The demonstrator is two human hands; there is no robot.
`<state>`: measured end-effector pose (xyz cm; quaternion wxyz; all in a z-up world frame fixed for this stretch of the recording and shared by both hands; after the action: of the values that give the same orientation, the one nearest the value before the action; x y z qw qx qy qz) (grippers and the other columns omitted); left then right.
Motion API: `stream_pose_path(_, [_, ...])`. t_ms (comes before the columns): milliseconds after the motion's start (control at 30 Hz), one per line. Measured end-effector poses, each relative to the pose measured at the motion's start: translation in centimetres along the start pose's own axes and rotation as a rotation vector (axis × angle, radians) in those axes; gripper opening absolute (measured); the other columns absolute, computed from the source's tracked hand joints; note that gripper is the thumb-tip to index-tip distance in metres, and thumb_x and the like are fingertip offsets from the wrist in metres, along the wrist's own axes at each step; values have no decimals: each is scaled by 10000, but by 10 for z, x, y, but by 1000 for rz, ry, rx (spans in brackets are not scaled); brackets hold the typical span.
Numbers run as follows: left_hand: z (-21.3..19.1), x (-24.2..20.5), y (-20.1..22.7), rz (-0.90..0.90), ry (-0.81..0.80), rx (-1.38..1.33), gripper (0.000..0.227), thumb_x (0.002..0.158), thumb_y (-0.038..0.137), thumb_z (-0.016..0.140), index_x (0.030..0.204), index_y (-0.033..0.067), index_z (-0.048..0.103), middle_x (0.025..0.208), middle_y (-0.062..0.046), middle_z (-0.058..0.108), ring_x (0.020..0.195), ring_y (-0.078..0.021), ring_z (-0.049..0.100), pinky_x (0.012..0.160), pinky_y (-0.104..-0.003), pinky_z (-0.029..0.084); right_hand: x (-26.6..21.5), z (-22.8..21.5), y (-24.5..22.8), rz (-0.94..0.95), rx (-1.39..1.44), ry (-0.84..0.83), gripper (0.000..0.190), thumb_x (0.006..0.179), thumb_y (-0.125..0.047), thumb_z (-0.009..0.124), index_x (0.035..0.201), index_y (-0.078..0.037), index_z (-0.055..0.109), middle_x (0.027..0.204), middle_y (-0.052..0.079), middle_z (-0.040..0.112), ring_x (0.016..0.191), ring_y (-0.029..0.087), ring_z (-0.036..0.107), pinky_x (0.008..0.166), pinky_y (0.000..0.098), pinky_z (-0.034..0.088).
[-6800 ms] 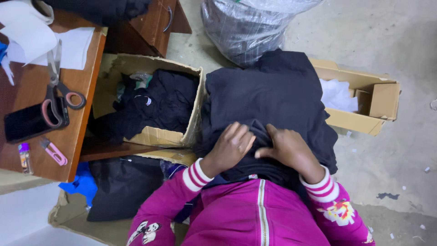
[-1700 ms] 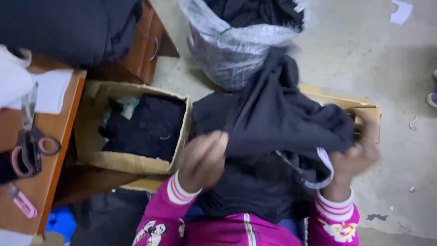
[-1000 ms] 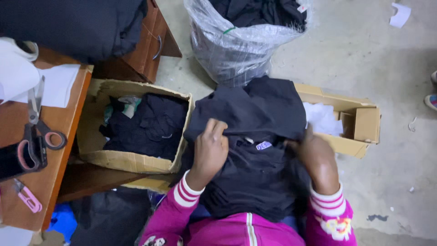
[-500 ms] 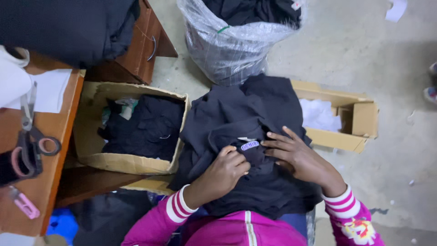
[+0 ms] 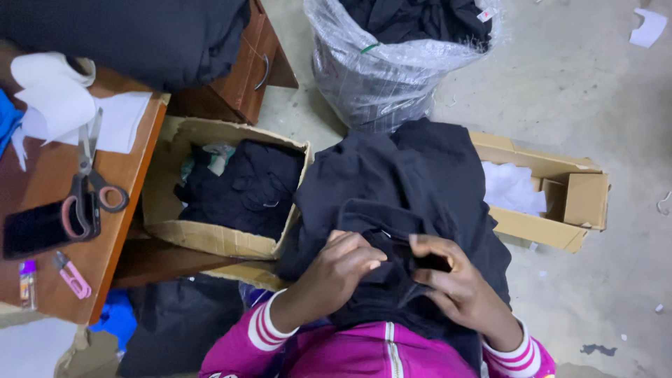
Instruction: The person folds a stack of black shirts by hand, smoothing the fabric and aligning the edges before placing each folded item into a cardboard box. The process is repeated for several shirts in a repetitive manner.
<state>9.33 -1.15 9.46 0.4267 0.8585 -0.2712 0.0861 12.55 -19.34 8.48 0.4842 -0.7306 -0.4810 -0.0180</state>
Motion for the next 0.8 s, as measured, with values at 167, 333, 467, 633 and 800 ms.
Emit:
stream_pose_path(167, [18,-27,-20,-165,-58,93,327,1052,408,582,1237,167,703,1340,-55,691,1262,-251,638,985,-462,323,-39,28,17,64,115,-160,384,1093,-117,447,1422,-130,643,1195,149,727,1035,302,768,913,371,600])
stream_pose_path(333, [43,-48,-28,-165,-113,105,279,1051,237,609,1325,195,638,1237,-2,709,1139,-222,630,1018,-444,326,-51,32,26,197,63,-115,196,951,-212,704,1091,-97,780,1022,58,746,954,203,766,873,298,590])
stream_pose_path(467, [60,-35,-19,-127,-138,250,291,1070,285,573,1319,161,658,1203,-29,640,1033,-278,536,835,-475,353,-64,38,30,148,0,-163,345,1099,-208,403,1112,-54,713,1144,112,739,1097,288,734,1024,409,519])
stream_pose_path(633, [64,-31,-26,-18,-190,372,186,962,262,720,1059,159,599,1163,-30,632,1112,-296,545,962,-500,353,-42,33,7,101,34,-164,284,1092,-218,449,1078,-71,692,1200,143,668,1033,307,693,914,432,540])
stream_pose_path(800, [48,-32,-32,-56,-128,265,219,1038,316,631,891,155,624,843,-26,608,956,-287,561,869,-485,325,-43,31,4,82,63,-114,346,1108,-267,418,1053,-22,656,1029,143,697,932,342,663,910,466,521])
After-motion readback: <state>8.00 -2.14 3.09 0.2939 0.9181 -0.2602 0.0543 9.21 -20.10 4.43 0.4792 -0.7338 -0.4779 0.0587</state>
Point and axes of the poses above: each hand's wrist, its own x-axis towards the middle knuckle, its own z-axis out of the palm, y = z × x, the point moved 8 cm from there along x, towards the middle knuckle
